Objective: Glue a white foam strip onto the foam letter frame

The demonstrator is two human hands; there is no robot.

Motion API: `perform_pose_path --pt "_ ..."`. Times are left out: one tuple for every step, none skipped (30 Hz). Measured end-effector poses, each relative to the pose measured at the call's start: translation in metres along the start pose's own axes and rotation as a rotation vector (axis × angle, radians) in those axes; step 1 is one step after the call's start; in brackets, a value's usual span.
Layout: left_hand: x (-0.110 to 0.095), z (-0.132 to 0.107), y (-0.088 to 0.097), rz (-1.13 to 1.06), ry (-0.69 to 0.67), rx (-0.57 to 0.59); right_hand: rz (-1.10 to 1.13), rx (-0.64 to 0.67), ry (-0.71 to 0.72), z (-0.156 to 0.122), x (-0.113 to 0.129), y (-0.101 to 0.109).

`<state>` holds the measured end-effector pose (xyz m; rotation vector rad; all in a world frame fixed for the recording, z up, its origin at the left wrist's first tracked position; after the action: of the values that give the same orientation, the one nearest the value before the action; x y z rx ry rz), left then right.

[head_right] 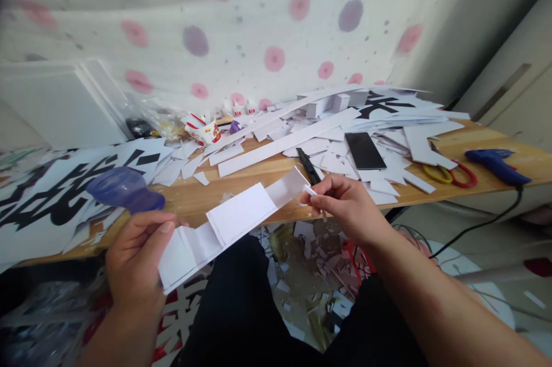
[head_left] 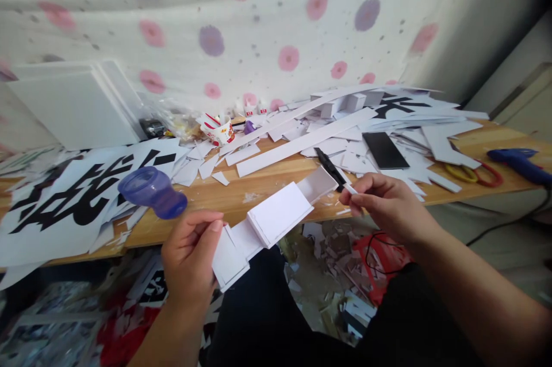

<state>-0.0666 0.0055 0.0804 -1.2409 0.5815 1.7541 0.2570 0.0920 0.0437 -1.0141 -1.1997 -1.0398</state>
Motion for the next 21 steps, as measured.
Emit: perform_pose_path --pt "0.0 0.0 -0.001 -0.001 -0.003 -0.001 -0.006 0.012 0.001 -0.001 0.0 -0.001" --pt "-0.001 -0.001 -0.002 -0.002 -0.002 -0.002 -0.029 0.025 0.011 -0.002 0.002 -0.003" --pt "-0.002 -0.001 -0.003 -0.003 0.001 0.001 -0.076 0.032 0.031 -0.004 0.006 -0.005" --pt "-0.003 -0.002 -0.005 -0.004 0.003 0.006 -0.143 0.039 0.066 -0.006 0.011 -0.008" --pt "-0.004 -0.002 -0.007 -0.003 0.003 0.012 -0.226 0.049 0.118 -0.009 0.018 -0.012" --pt "-0.005 -0.003 -0.009 -0.001 0.0 0.023 -0.319 0.066 0.187 -0.013 0.027 -0.017" --pt "-0.006 -0.004 -0.011 0.0 -0.006 0.042 -0.413 0.093 0.265 -0.017 0.035 -0.024" --pt "-0.007 -0.005 -0.013 0.002 -0.016 0.069 -0.5 0.135 0.343 -0.022 0.043 -0.033" --pt "-0.008 -0.005 -0.016 0.006 -0.028 0.098 -0.577 0.187 0.411 -0.028 0.049 -0.042" --pt "-0.01 -0.006 -0.019 0.014 -0.04 0.129 -0.643 0.241 0.463 -0.033 0.052 -0.051" --pt "-0.011 -0.007 -0.022 0.022 -0.052 0.152 -0.702 0.289 0.499 -0.037 0.054 -0.06" --pt "-0.013 -0.009 -0.025 0.029 -0.063 0.168 -0.755 0.311 0.534 -0.039 0.055 -0.067" --pt "-0.016 -0.01 -0.028 0.034 -0.073 0.176 -0.807 0.304 0.571 -0.041 0.056 -0.072" --pt "-0.018 -0.011 -0.031 0.036 -0.079 0.18 -0.853 0.274 0.618 -0.042 0.058 -0.076" --pt "-0.021 -0.012 -0.034 0.034 -0.085 0.185 -0.889 0.226 0.67 -0.042 0.06 -0.078" --pt "-0.023 -0.012 -0.037 0.031 -0.093 0.193 -0.91 0.17 0.721 -0.041 0.062 -0.079" --pt "-0.025 -0.013 -0.04 0.029 -0.104 0.203 -0.918 0.117 0.765 -0.04 0.064 -0.08" --pt "-0.027 -0.014 -0.043 0.029 -0.117 0.213 -0.917 0.076 0.795 -0.039 0.065 -0.08" --pt "-0.029 -0.014 -0.045 0.033 -0.129 0.219 -0.915 0.049 0.813 -0.037 0.065 -0.08" --pt "-0.03 -0.015 -0.046 0.036 -0.142 0.228 -0.916 0.024 0.826 -0.035 0.064 -0.08" --pt "-0.03 -0.015 -0.047 0.041 -0.153 0.237 -0.924 0.002 0.837 -0.034 0.064 -0.08"
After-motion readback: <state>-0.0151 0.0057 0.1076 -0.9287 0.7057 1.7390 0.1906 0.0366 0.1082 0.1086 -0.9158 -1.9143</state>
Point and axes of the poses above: each hand's wrist, its own z-axis towards the middle knuckle, its own y-axis out of the back of the hand, x = y × z, the point moved 7 cm from there along z, towards the middle knuckle, and after that the axes turned 6 degrees about -z, right-handed, at the moved point
